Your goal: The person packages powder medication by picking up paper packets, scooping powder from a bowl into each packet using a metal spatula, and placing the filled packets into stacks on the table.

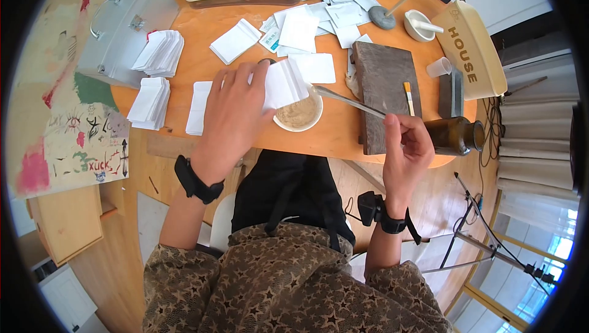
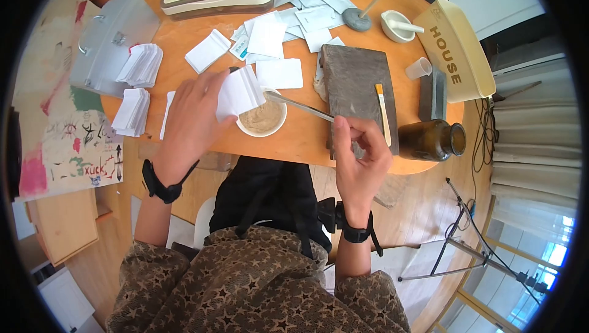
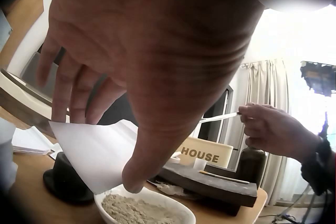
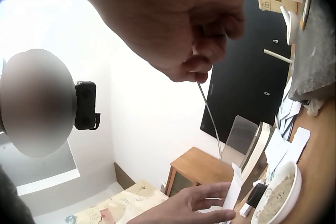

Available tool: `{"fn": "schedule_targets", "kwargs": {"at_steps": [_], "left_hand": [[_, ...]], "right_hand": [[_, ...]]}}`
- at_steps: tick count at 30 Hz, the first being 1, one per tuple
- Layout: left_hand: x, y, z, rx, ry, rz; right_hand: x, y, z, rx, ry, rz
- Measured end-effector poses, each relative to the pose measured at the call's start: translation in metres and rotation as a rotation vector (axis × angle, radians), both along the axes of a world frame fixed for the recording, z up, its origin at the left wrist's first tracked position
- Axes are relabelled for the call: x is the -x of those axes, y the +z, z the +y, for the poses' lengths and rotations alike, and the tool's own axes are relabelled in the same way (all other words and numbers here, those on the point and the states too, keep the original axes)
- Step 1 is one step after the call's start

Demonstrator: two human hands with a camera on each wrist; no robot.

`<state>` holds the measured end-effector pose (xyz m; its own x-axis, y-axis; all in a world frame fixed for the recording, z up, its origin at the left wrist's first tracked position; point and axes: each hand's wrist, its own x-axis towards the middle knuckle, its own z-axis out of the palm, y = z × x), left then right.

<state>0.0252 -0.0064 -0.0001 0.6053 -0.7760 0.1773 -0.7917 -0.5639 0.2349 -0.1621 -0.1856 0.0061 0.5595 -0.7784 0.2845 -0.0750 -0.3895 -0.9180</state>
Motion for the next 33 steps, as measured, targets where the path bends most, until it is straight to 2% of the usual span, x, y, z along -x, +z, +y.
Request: {"fn": "schedule_targets", "kwargs": {"at_steps": [19,24,26,27,29,33], "left_hand": [[0.021,-0.003,-0.001,0.033,-0.032,0.115],[0.022,-0.010,-0.008,0.113,-0.061,0.143],[0.022,-0.011,-0.011,0.139,-0.070,0.163],[0.022,-0.012,-0.012,0.165,-0.079,0.183],[0.023,-0.014,-0.013,0.173,-0.084,0.170],[0.023,-0.014,-0.014,0.197,-0.079,0.146]], "right_hand": [[-0.007,-0.014,0.000,-0.001,0.049,0.138],[-0.010,-0.015,0.002,0.010,0.092,0.178],[-0.010,-0.019,-0.003,0.503,0.142,0.147],[-0.009,-0.018,-0.003,0.503,0.142,0.147],[-0.009,-0.012,-0.003,0.760,0.182,0.176],[-0.008,-0.015,-0.006,0.800,0.142,0.089]]}}
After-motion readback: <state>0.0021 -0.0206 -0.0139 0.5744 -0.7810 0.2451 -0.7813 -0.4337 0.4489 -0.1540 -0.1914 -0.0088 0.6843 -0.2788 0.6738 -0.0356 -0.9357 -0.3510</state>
